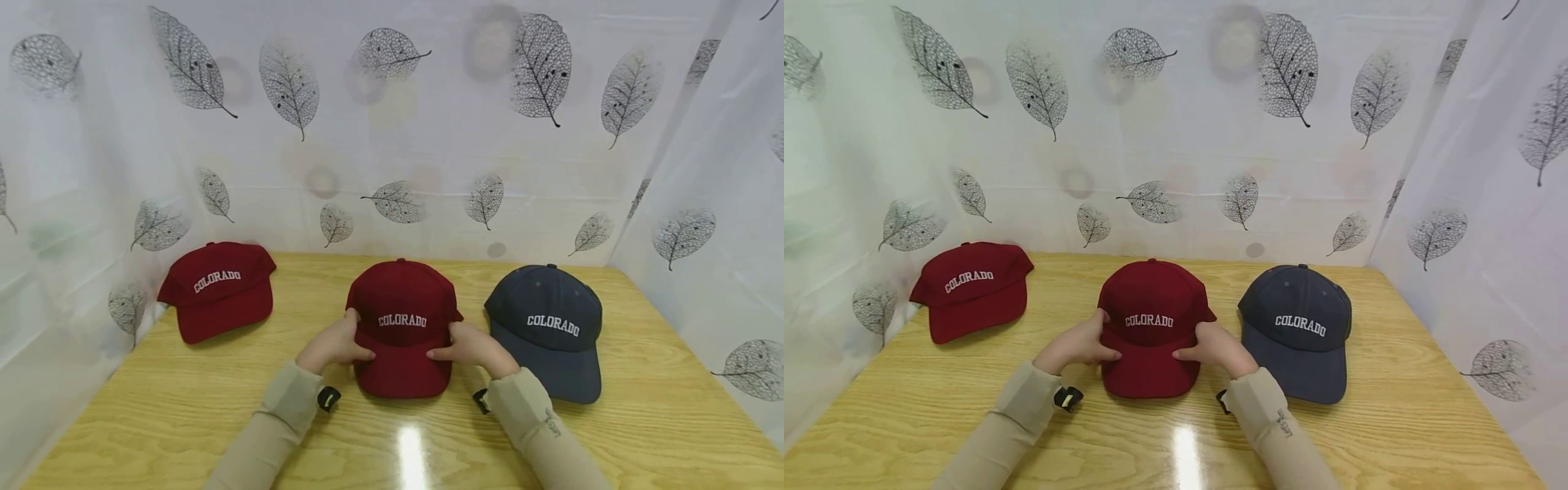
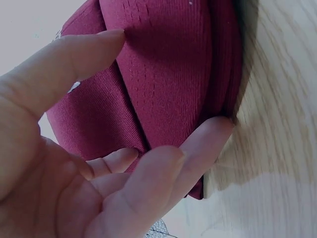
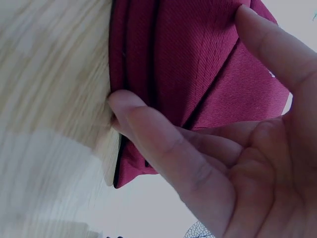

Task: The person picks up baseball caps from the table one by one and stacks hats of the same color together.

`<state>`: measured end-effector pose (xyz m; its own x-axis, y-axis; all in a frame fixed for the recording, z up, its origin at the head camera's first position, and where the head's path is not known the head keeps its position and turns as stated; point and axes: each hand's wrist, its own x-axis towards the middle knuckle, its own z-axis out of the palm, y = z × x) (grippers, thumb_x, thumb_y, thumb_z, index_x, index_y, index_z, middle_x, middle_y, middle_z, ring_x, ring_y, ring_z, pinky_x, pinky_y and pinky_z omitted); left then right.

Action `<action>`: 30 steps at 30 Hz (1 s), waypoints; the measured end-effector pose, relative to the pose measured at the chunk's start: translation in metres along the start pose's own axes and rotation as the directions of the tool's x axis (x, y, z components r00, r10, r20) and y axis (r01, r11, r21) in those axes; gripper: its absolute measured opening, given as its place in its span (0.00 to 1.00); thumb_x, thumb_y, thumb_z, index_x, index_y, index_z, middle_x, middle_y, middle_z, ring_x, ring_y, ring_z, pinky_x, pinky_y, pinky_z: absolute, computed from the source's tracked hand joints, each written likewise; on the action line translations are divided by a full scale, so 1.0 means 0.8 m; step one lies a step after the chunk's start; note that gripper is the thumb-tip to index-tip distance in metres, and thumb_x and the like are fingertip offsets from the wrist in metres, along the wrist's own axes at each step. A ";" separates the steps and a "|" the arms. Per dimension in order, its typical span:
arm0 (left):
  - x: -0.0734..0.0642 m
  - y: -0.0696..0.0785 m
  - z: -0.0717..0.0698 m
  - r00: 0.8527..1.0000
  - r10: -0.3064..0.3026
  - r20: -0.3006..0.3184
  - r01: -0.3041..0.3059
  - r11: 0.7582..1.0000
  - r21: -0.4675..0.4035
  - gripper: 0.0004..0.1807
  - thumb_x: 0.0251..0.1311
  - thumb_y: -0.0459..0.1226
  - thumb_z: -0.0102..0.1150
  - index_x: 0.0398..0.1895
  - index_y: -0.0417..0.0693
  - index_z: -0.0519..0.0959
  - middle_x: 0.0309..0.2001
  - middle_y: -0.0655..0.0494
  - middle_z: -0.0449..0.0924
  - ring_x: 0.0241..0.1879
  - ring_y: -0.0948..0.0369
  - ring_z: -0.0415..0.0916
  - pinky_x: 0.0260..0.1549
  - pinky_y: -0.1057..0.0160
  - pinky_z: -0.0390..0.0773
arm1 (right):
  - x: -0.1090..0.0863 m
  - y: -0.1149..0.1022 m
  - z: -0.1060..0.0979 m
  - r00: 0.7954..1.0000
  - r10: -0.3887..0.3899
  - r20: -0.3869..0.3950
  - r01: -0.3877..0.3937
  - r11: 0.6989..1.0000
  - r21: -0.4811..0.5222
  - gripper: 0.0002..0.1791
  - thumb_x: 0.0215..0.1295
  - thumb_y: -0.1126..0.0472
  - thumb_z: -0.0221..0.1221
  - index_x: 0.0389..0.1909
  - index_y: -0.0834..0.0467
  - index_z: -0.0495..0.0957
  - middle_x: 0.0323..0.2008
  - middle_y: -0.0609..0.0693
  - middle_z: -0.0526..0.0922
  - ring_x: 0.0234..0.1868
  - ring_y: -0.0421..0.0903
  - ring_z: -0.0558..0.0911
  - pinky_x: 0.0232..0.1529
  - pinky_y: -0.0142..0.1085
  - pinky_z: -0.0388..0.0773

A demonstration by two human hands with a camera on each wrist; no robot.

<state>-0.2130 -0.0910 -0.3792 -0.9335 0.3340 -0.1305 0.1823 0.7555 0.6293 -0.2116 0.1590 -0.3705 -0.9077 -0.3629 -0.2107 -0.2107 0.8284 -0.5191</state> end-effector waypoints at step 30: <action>-0.006 -0.024 -0.023 0.995 0.020 -0.096 -0.006 0.989 0.149 0.18 0.49 0.38 0.61 0.41 0.41 0.68 0.34 0.48 0.74 0.32 0.56 0.72 0.29 0.57 0.70 | 0.003 0.002 -0.003 1.000 0.009 0.001 -0.009 1.000 0.020 0.21 0.51 0.52 0.63 0.36 0.65 0.72 0.22 0.49 0.71 0.23 0.44 0.69 0.22 0.34 0.64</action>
<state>-0.2178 -0.1171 -0.3768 -0.9549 0.2937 -0.0438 0.2317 0.8292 0.5086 -0.2151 0.1606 -0.3698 -0.9093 -0.3557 -0.2161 -0.1952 0.8230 -0.5334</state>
